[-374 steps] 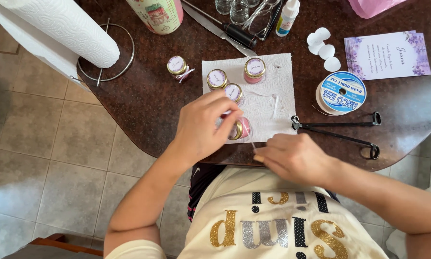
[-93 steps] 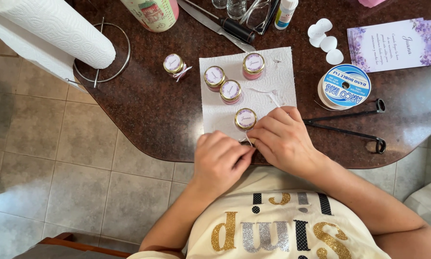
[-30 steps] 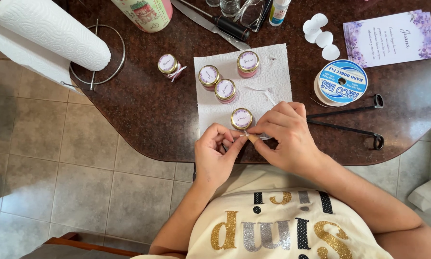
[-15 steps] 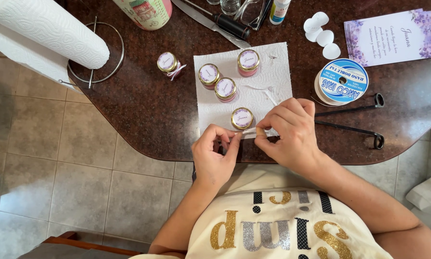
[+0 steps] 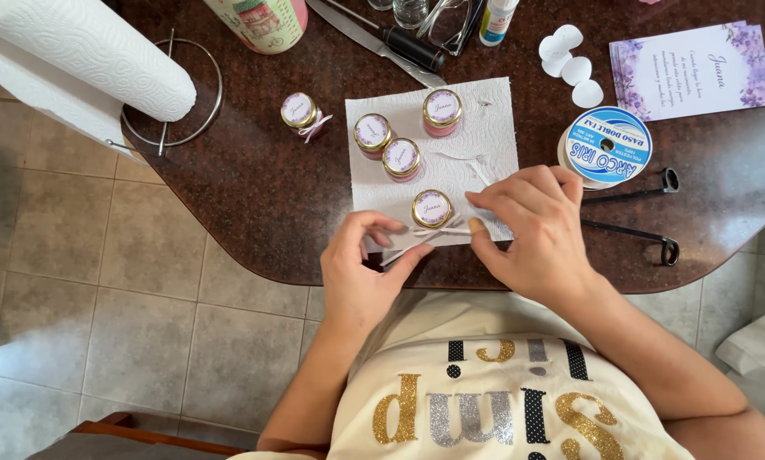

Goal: Tying decorative white string around the necks of small pink jars and trimming the ends.

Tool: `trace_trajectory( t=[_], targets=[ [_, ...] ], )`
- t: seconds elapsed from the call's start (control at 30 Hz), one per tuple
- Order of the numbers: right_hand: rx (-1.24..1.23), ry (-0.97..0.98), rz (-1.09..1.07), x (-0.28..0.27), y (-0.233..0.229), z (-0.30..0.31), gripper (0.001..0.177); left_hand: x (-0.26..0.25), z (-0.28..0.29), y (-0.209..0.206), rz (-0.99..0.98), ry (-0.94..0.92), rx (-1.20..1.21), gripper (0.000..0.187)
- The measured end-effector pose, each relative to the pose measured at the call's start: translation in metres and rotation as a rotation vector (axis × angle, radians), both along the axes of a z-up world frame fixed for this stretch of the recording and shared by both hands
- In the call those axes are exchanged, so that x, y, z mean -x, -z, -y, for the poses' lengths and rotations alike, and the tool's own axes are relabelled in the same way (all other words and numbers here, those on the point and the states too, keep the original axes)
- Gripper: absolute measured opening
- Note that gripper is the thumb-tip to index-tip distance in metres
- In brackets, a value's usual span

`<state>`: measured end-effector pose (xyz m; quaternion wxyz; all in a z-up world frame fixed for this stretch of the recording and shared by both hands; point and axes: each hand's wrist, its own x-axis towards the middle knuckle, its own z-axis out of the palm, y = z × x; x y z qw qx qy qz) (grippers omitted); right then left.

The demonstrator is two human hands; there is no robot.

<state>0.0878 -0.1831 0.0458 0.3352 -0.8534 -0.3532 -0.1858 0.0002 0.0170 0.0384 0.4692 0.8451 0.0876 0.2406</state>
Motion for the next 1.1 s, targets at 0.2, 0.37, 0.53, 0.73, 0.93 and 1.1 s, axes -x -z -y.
trace_trajectory(
  t=[0.2, 0.37, 0.53, 0.73, 0.93, 1.1],
  targets=[
    [0.112, -0.074, -0.077, -0.001, -0.005, -0.008, 0.049, -0.01, -0.005, 0.01, 0.034, 0.178, -0.066, 0.067],
    [0.151, -0.102, -0.118, -0.009, 0.009, -0.013, 0.044, -0.021, -0.001, 0.015, 0.071, 0.227, -0.107, 0.072],
    [-0.026, -0.145, -0.2, -0.011, -0.001, -0.011, 0.035, -0.025, -0.001, 0.0, 0.163, 0.238, -0.102, 0.072],
    [-0.719, -0.391, -0.974, -0.013, 0.017, -0.001, 0.044, -0.03, 0.009, -0.049, 0.219, 0.224, 0.171, 0.076],
    [-1.127, -0.415, -1.15, -0.017, -0.001, 0.007, 0.032, -0.044, -0.006, -0.073, 0.02, 0.575, 0.433, 0.081],
    [-1.203, -0.547, -1.251, -0.022, 0.002, 0.011, 0.031, -0.064, -0.004, -0.087, -0.06, 0.665, 0.346, 0.072]
  ],
)
